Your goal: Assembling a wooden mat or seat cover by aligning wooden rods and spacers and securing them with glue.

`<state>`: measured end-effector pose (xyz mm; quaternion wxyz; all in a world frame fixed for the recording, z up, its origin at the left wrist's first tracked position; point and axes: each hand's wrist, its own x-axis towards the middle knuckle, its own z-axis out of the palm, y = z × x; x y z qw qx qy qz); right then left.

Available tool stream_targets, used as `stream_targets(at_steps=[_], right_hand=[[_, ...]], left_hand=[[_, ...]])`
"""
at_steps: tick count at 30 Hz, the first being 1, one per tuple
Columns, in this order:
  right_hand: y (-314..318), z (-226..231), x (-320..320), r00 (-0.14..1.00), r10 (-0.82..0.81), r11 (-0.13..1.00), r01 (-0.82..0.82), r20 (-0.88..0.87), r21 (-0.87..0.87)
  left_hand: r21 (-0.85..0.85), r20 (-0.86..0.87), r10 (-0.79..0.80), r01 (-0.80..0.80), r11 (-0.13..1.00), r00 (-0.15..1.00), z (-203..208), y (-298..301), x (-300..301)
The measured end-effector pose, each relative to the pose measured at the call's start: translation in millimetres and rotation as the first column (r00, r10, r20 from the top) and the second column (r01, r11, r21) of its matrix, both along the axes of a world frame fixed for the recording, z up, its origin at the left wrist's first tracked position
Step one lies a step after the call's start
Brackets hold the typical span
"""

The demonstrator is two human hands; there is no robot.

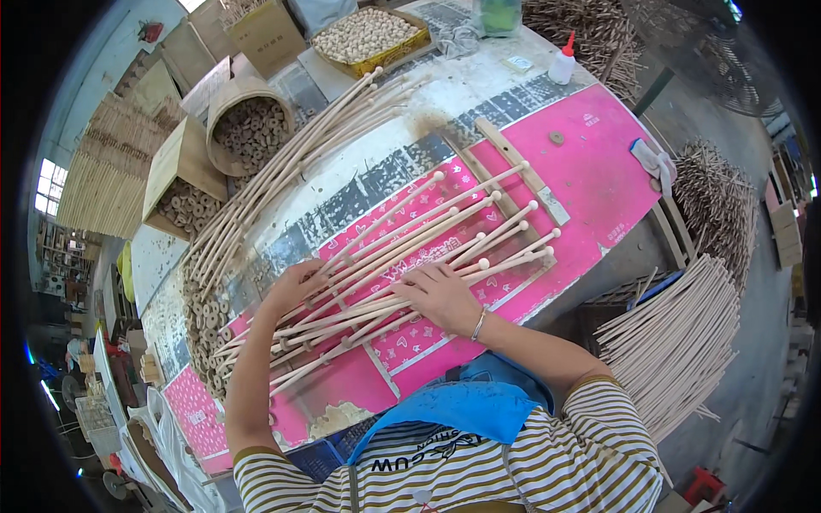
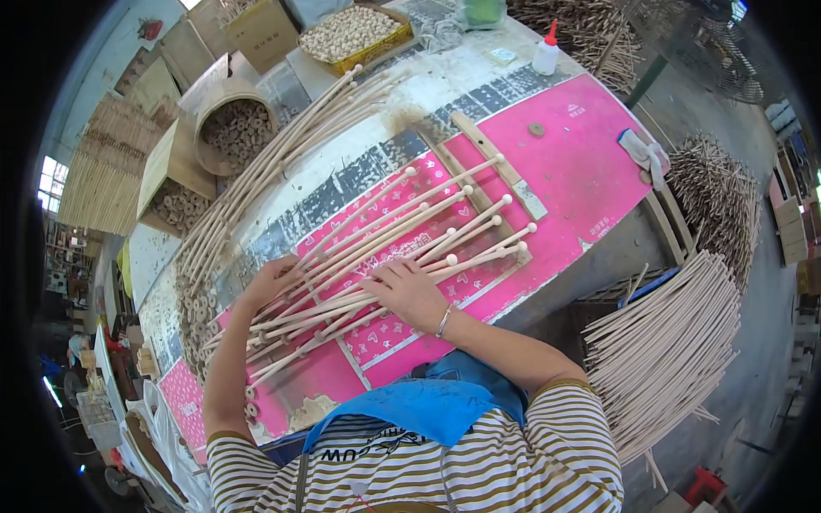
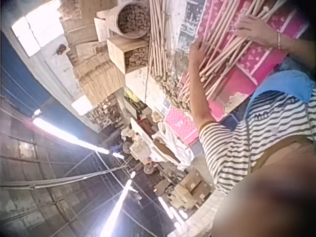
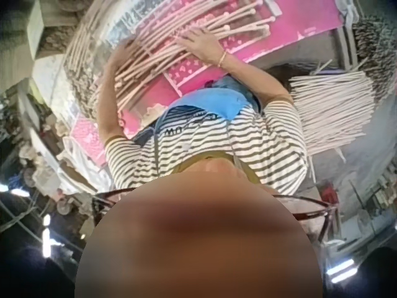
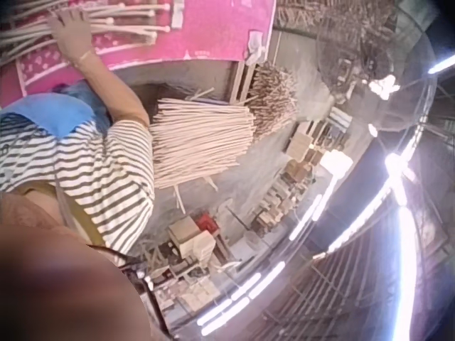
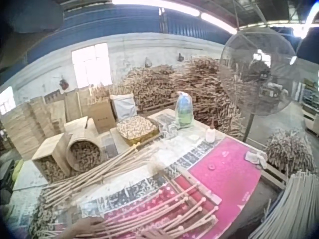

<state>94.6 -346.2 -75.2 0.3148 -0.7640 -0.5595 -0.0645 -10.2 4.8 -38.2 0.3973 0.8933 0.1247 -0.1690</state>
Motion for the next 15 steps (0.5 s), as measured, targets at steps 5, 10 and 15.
stream_targets(at_steps=[5,10,15], right_hand=[[4.1,-8.9,20.3,0.994,0.106,0.991,-0.107,-0.017,-0.081],[10.6,7.5,32.3,0.974,0.161,0.981,-0.176,-0.157,-0.083],[8.3,19.0,72.6,0.986,0.046,0.999,-0.043,-0.163,0.023]], left_hand=[[0.063,0.051,-0.049,0.046,0.997,0.998,4.8,-18.3,13.7],[-0.147,0.050,0.173,-0.164,0.975,0.984,-6.9,15.3,8.4],[0.069,-0.060,0.102,-0.098,0.993,0.993,13.5,25.9,13.4]])
